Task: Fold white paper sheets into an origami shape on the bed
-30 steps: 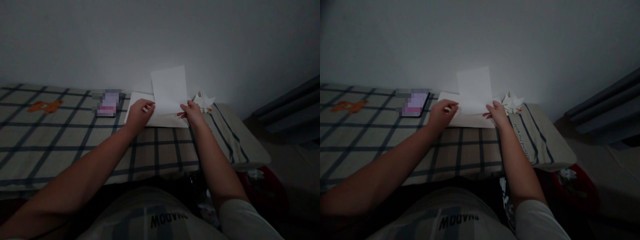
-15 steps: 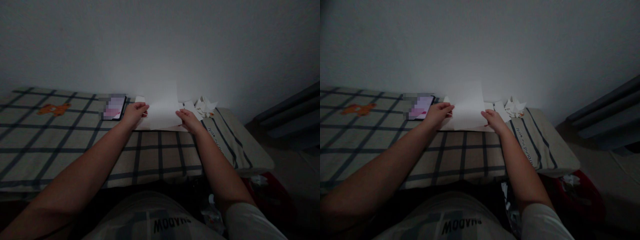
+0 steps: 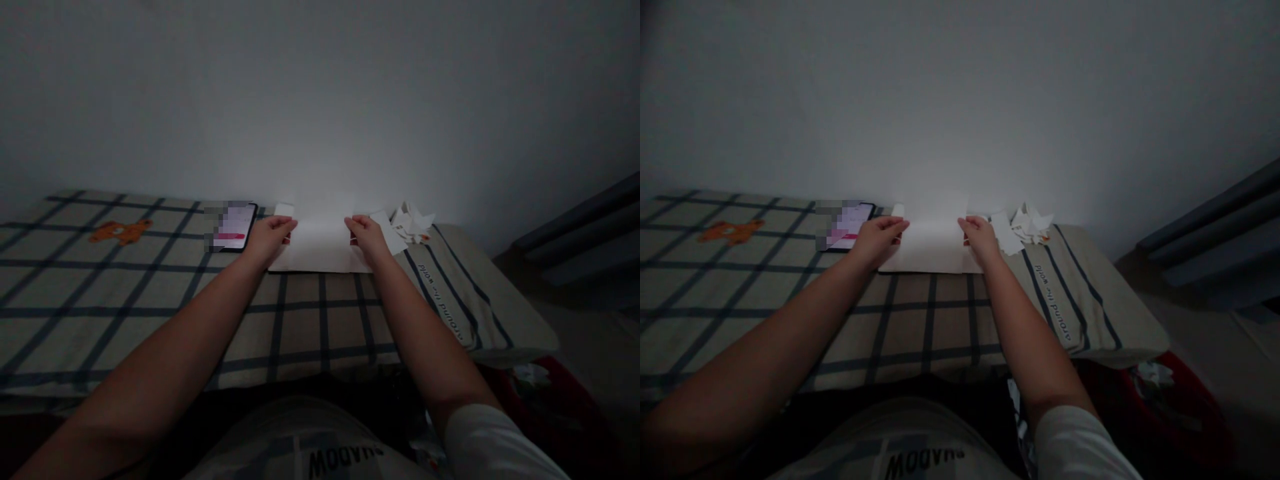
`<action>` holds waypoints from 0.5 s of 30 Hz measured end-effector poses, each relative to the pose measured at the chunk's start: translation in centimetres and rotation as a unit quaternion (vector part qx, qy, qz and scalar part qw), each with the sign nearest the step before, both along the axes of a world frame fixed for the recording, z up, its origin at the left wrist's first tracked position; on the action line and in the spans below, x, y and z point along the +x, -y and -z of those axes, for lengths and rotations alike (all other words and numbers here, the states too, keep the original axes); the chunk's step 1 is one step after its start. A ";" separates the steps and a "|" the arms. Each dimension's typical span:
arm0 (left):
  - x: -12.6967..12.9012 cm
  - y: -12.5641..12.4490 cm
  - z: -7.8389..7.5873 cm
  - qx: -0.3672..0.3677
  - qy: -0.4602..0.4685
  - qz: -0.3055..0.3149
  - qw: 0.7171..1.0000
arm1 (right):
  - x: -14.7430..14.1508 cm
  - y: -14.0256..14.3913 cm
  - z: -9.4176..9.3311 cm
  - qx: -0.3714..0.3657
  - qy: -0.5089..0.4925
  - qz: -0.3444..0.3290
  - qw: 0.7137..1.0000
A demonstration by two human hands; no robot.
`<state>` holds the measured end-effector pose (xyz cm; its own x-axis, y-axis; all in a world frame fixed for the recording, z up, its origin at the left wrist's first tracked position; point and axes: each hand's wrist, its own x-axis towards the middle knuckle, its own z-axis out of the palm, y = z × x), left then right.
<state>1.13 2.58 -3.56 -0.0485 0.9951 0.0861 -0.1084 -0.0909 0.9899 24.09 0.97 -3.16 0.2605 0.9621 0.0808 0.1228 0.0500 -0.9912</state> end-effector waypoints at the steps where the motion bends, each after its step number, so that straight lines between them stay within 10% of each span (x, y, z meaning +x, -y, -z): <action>1: 0.0 -0.1 0.1 -0.001 0.008 -0.005 1.000 | 0.0 0.0 0.4 -0.005 0.002 -0.007 1.000; 15: 0.3 -0.5 0.5 -0.028 0.040 0.002 0.999 | 1.2 -0.6 1.3 0.023 0.049 -0.017 0.998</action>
